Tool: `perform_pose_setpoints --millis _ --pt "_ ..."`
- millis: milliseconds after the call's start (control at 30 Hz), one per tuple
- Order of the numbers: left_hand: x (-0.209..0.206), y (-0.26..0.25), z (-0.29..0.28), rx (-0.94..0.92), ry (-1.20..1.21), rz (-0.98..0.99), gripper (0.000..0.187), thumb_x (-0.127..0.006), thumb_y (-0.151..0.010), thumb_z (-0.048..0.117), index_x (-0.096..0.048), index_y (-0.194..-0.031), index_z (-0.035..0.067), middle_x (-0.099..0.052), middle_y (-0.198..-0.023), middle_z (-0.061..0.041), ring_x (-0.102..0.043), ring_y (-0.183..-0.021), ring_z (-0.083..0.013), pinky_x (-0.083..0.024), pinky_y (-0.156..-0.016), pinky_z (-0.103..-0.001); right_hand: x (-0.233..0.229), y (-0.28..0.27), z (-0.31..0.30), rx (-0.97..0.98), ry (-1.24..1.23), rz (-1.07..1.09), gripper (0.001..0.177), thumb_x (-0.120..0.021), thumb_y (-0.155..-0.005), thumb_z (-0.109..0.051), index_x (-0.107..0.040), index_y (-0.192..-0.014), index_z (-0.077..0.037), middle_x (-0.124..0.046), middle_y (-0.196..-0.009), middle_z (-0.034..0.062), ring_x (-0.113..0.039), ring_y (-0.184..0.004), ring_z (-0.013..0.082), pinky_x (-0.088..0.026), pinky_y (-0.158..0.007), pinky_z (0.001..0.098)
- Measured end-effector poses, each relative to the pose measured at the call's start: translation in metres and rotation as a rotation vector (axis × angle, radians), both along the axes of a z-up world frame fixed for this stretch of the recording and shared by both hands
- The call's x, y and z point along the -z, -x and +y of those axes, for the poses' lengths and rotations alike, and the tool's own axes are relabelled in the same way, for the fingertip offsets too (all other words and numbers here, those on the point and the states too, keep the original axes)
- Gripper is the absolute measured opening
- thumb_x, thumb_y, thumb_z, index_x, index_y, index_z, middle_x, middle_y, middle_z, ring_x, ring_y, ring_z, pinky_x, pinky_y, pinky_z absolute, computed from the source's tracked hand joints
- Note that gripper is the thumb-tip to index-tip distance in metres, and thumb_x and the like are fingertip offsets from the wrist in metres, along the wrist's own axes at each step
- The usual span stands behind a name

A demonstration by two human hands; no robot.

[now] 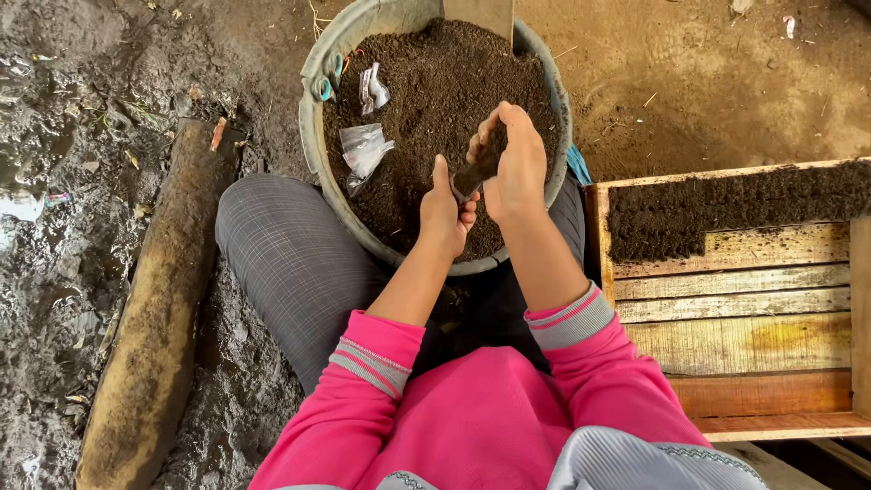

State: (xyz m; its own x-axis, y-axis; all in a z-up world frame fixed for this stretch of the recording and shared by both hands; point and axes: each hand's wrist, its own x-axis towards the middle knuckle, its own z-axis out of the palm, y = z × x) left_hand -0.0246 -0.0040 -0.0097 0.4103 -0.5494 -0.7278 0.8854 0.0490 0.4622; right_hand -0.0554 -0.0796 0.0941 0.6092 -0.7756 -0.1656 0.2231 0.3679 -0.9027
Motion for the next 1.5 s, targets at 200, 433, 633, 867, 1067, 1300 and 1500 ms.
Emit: perform_pose_setpoints --millis 200,433,633,867,1067,1300,1500 --pt "0.014 -0.002 -0.005 -0.015 -0.011 0.004 0.066 -0.056 -0.098 0.065 -0.065 -0.094 -0.001 -0.064 -0.078 -0.019 -0.055 -0.059 -0.0154 -0.043 -0.048 -0.023 0.014 0.001 0.001 -0.058 0.098 0.041 0.023 -0.035 -0.108 -0.021 -0.042 -0.087 -0.015 -0.037 -0.081 0.0021 -0.045 -0.078 0.0184 -0.041 -0.077 0.037" --pt "0.011 -0.014 -0.004 -0.176 0.101 0.209 0.037 -0.062 -0.102 0.037 -0.058 -0.098 0.001 -0.068 -0.091 -0.022 -0.073 -0.076 -0.0263 -0.064 -0.067 -0.033 0.031 0.034 -0.021 -0.218 0.728 0.627 0.041 -0.062 -0.102 -0.034 -0.059 -0.136 -0.01 -0.056 -0.132 0.0121 -0.046 -0.131 0.0313 -0.035 -0.11 0.0485" --pt "0.025 0.002 -0.035 -0.201 0.282 0.331 0.031 -0.067 -0.09 0.018 -0.058 -0.063 0.008 -0.066 -0.069 -0.015 -0.067 -0.07 -0.0309 -0.058 -0.073 -0.041 0.053 0.055 -0.033 -0.403 1.041 0.77 0.057 -0.076 -0.084 -0.02 -0.059 -0.136 -0.002 -0.065 -0.125 0.0218 -0.06 -0.126 0.0403 -0.047 -0.11 0.05" --pt "-0.024 0.099 -0.062 0.496 0.25 -1.031 0.043 -0.051 -0.109 0.038 -0.04 -0.138 0.009 -0.019 -0.159 -0.023 -0.013 -0.152 -0.0426 -0.014 -0.125 -0.059 0.049 0.224 -0.126 0.129 0.831 1.109 0.041 -0.079 -0.087 -0.035 -0.07 -0.118 -0.011 -0.074 -0.103 0.0168 -0.071 -0.101 0.0411 -0.058 -0.086 0.0544" --pt "-0.008 0.21 -0.068 1.057 0.53 -1.789 0.028 -0.06 -0.096 0.026 -0.068 -0.114 0.007 -0.049 -0.148 -0.025 -0.036 -0.148 -0.0428 -0.028 -0.123 -0.055 0.18 0.433 -0.217 0.46 0.692 1.593 0.029 -0.076 -0.089 -0.014 -0.067 -0.112 -0.001 -0.071 -0.092 0.0199 -0.074 -0.086 0.0385 -0.061 -0.072 0.0513" --pt "0.043 0.235 -0.055 0.82 0.752 -1.865 0.033 -0.059 -0.099 0.022 -0.062 -0.12 -0.003 -0.042 -0.15 -0.03 -0.039 -0.142 -0.0526 -0.041 -0.116 -0.058 0.225 0.463 -0.232 0.171 0.594 1.51 0.036 -0.072 -0.088 -0.024 -0.075 -0.117 -0.002 -0.074 -0.102 0.0259 -0.069 -0.104 0.0465 -0.055 -0.088 0.0577" --pt "0.001 0.145 -0.042 0.841 0.456 -1.821 0.034 -0.064 -0.095 0.018 -0.061 -0.124 0.001 -0.046 -0.149 -0.027 -0.045 -0.14 -0.0454 -0.035 -0.119 -0.055 0.057 0.323 -0.176 0.106 -0.012 1.547 0.058 -0.035 -0.108 -0.01 -0.031 -0.166 -0.011 -0.056 -0.141 0.0211 -0.021 -0.048 0.0135 -0.026 -0.045 0.039"
